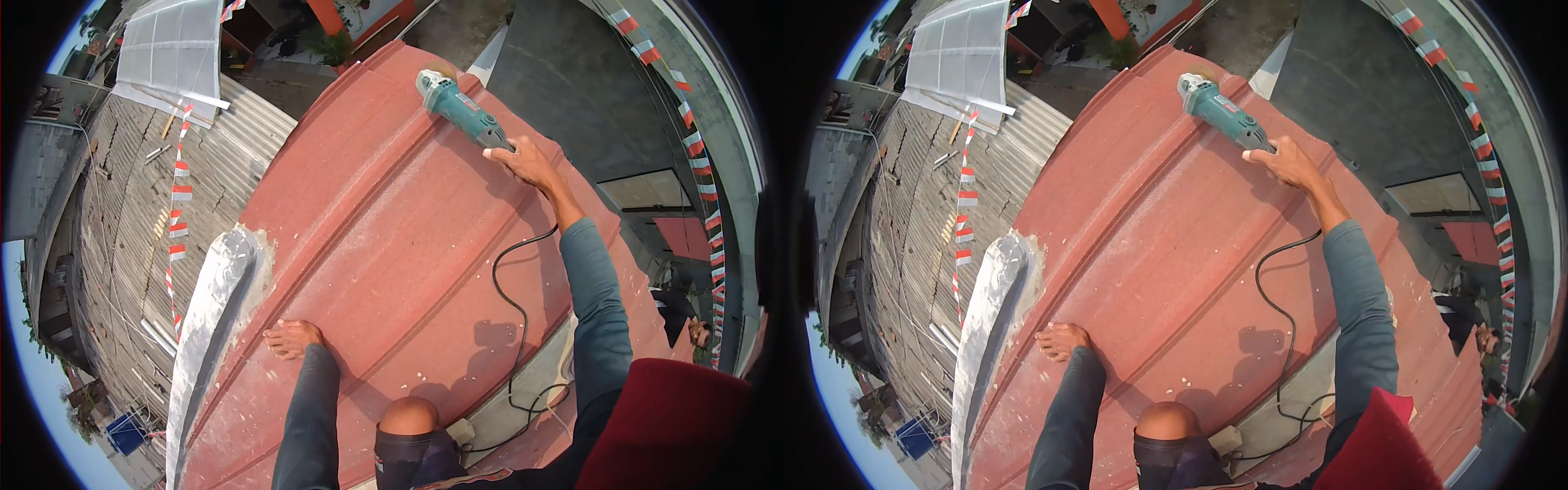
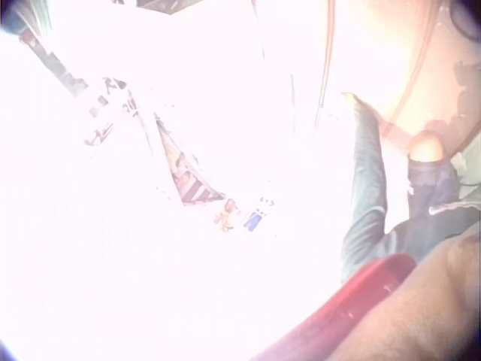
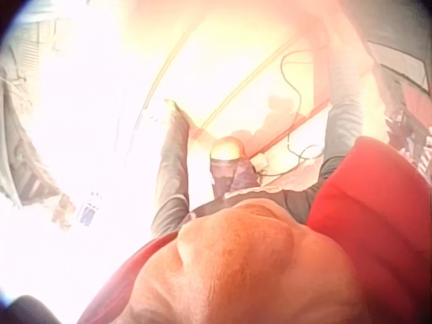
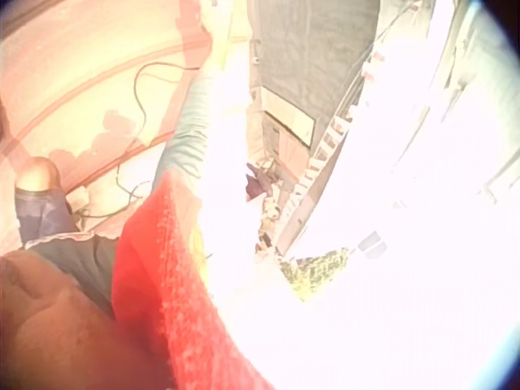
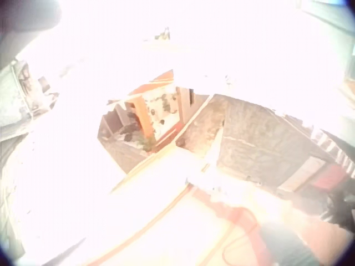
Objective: The person uses an angle grinder to cut and trim a red corrugated roof panel, then places a metal flashing piece onto the edge and continues trimming sections of the panel to fit the roof line.
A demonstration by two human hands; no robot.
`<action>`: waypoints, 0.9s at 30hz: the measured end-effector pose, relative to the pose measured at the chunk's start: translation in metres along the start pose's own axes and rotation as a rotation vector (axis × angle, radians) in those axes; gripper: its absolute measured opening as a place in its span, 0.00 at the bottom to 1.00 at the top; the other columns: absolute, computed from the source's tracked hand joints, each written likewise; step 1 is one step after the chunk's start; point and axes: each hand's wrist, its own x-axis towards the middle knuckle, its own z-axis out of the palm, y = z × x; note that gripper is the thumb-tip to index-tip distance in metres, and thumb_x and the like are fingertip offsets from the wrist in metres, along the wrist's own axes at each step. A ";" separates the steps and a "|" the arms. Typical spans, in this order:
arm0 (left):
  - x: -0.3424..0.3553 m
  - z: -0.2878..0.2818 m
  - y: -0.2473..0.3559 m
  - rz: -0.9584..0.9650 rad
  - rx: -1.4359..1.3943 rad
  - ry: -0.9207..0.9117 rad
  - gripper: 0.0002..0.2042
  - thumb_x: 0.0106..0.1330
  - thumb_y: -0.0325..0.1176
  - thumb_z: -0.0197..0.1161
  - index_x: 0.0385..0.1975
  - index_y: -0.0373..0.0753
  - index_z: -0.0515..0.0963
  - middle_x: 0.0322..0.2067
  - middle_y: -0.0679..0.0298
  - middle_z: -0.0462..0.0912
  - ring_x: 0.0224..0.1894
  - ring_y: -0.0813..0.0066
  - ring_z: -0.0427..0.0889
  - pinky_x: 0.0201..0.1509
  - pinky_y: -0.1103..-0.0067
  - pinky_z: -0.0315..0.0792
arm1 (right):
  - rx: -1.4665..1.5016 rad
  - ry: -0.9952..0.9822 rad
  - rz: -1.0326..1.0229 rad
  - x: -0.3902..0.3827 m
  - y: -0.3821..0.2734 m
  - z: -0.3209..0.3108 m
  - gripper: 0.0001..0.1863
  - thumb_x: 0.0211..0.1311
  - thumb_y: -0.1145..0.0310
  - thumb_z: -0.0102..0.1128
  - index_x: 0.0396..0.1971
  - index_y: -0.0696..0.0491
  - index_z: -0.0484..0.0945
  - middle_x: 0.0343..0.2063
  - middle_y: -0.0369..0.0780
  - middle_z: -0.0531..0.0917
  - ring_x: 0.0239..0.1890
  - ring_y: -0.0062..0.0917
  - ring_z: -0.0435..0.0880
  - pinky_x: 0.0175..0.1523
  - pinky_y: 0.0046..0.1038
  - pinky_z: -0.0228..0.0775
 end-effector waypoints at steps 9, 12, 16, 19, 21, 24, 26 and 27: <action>0.005 0.001 -0.002 0.051 -0.049 -0.061 0.28 0.72 0.48 0.39 0.63 0.33 0.58 0.62 0.51 0.61 0.66 0.53 0.58 0.67 0.57 0.52 | -0.005 -0.023 0.060 0.023 -0.025 -0.007 0.21 0.56 0.52 0.63 0.19 0.55 0.72 0.11 0.32 0.69 0.09 0.15 0.65 0.15 0.19 0.54; 0.005 0.002 -0.005 0.042 -0.059 -0.110 0.28 0.72 0.48 0.39 0.64 0.33 0.57 0.63 0.50 0.60 0.66 0.53 0.57 0.68 0.56 0.50 | -0.046 -0.015 0.075 0.022 -0.024 0.000 0.21 0.56 0.52 0.63 0.20 0.55 0.72 0.11 0.32 0.69 0.09 0.15 0.64 0.15 0.19 0.54; 0.005 0.012 -0.016 0.058 -0.075 -0.061 0.28 0.72 0.49 0.39 0.64 0.33 0.57 0.63 0.50 0.59 0.67 0.53 0.56 0.68 0.55 0.48 | -0.222 0.040 0.026 0.015 -0.027 0.013 0.21 0.56 0.52 0.63 0.21 0.55 0.73 0.11 0.31 0.69 0.11 0.14 0.65 0.16 0.20 0.55; 0.003 0.009 -0.014 0.057 -0.079 -0.094 0.28 0.72 0.49 0.39 0.64 0.33 0.56 0.63 0.50 0.58 0.67 0.53 0.55 0.68 0.54 0.47 | -0.357 0.080 0.008 0.012 -0.027 0.014 0.23 0.55 0.50 0.64 0.20 0.56 0.73 0.12 0.34 0.71 0.12 0.15 0.67 0.17 0.23 0.55; 0.004 0.005 -0.007 0.082 -0.107 -0.091 0.28 0.72 0.48 0.39 0.64 0.34 0.56 0.63 0.50 0.58 0.67 0.53 0.55 0.68 0.55 0.47 | -0.507 0.123 -0.018 0.012 -0.030 0.009 0.26 0.53 0.48 0.64 0.20 0.60 0.75 0.14 0.41 0.75 0.16 0.25 0.75 0.24 0.31 0.64; 0.010 0.003 -0.008 0.072 -0.085 -0.043 0.28 0.72 0.48 0.39 0.64 0.34 0.57 0.63 0.50 0.60 0.67 0.53 0.57 0.67 0.55 0.50 | -0.570 0.160 -0.121 0.009 -0.034 0.028 0.27 0.52 0.47 0.64 0.25 0.63 0.78 0.20 0.49 0.80 0.26 0.39 0.82 0.33 0.39 0.70; 0.009 0.008 -0.010 0.057 -0.073 -0.033 0.27 0.72 0.48 0.40 0.63 0.34 0.59 0.61 0.51 0.63 0.65 0.54 0.60 0.65 0.56 0.53 | -0.617 0.196 -0.089 0.007 -0.042 0.039 0.28 0.51 0.47 0.64 0.28 0.63 0.78 0.24 0.52 0.81 0.30 0.44 0.83 0.37 0.42 0.71; 0.013 0.000 -0.006 0.053 -0.054 -0.024 0.27 0.72 0.49 0.40 0.63 0.35 0.60 0.61 0.52 0.64 0.64 0.54 0.62 0.64 0.56 0.55 | -0.678 0.201 -0.067 0.004 -0.046 0.036 0.29 0.51 0.47 0.64 0.31 0.63 0.79 0.28 0.55 0.82 0.34 0.49 0.83 0.40 0.46 0.71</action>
